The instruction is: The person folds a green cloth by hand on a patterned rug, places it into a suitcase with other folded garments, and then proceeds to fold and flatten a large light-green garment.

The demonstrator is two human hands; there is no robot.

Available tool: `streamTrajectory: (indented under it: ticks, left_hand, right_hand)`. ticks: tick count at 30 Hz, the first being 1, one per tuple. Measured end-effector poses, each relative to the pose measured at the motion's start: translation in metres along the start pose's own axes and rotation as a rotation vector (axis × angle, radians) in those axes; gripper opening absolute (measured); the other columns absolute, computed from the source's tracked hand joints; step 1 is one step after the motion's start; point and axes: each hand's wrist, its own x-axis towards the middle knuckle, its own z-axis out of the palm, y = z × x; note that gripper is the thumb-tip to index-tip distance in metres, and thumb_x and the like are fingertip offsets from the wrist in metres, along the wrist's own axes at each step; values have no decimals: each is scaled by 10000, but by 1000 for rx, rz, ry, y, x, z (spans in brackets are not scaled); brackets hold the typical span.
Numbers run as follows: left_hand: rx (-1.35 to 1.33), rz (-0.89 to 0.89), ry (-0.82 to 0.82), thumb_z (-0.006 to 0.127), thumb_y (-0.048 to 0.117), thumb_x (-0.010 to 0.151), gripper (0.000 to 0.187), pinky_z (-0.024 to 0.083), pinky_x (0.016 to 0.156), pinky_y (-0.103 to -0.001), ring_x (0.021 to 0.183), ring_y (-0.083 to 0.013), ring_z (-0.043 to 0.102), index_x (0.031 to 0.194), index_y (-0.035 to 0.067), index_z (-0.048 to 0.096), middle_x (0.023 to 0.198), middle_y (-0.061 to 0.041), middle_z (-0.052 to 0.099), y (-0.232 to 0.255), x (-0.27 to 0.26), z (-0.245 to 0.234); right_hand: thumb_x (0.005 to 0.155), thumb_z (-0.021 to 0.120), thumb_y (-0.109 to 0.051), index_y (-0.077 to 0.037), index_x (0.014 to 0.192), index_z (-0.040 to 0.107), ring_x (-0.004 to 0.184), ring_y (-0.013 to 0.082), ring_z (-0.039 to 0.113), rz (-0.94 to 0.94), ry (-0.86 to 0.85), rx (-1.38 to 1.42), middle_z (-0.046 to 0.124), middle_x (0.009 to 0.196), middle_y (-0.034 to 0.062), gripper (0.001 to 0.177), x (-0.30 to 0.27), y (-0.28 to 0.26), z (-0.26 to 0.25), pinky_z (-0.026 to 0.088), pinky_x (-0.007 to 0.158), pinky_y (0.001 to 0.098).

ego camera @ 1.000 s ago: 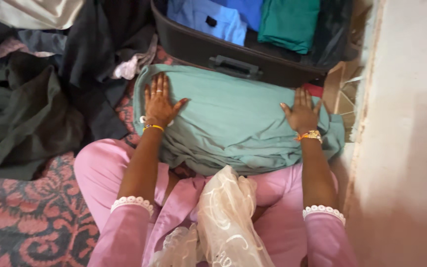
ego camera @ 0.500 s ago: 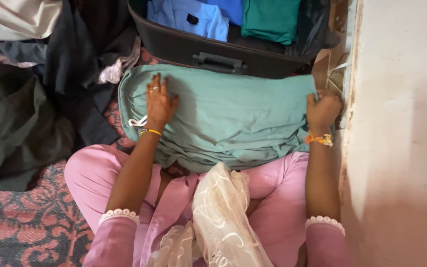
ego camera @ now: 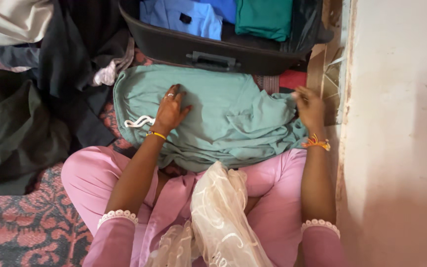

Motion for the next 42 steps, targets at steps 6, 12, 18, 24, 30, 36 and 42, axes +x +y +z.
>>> streamTrajectory:
  ticks: [6,12,18,24,30,36,42]
  left_hand:
    - [-17,16,-3,804,209,842,551,380,1169,-486,1415,-459,425,1281,-66,615,1509,-294,459,-1,0,-1]
    - [-15,21,0,824,236,838,593,376,1175,-483,1423,-457,415,1295,-67,601,1515,-298,452,-2,-2,-1]
    - [28,40,-12,840,222,759,647,357,1149,-496,1395,-469,409,1295,-54,604,1485,-309,453,20,4,-5]
    - [-113,388,-72,765,123,852,415,427,1149,-476,1334,-403,539,1229,6,638,1396,-238,576,89,23,49]
    - [-285,504,-187,742,218,805,496,421,1077,-486,1303,-366,525,1225,-28,649,1395,-222,567,209,16,116]
    - [26,408,-174,654,188,917,258,386,1200,-453,1397,-314,482,1114,27,697,1475,-177,548,251,-13,156]
    - [-328,210,-402,628,145,920,336,502,1060,-435,1168,-357,637,1235,30,658,1221,-197,668,240,-15,138]
  right_hand:
    - [778,859,-456,52,1251,692,1036,428,681,-327,-236,-341,704,1146,287,714,1,-18,29,523,887,462]
    - [909,827,-400,-26,1137,733,981,349,727,-60,-213,-173,750,1070,207,448,10,-17,-11,546,859,435]
    - [992,729,14,41,1028,538,865,431,622,-265,349,-445,599,993,232,196,13,-24,-105,501,788,463]
    - [1042,763,38,4,1062,468,849,423,631,-95,446,-489,615,916,194,297,23,-36,-132,500,764,475]
    - [981,764,26,2,1033,468,828,410,671,-9,442,-553,645,908,182,301,47,-49,-150,525,728,450]
    - [1033,773,-93,-11,1075,492,741,388,680,-75,476,-780,685,884,153,296,62,-43,-163,512,643,465]
    - [1087,729,-212,-35,1152,524,652,152,574,438,209,54,657,926,85,279,88,-25,-160,373,486,427]
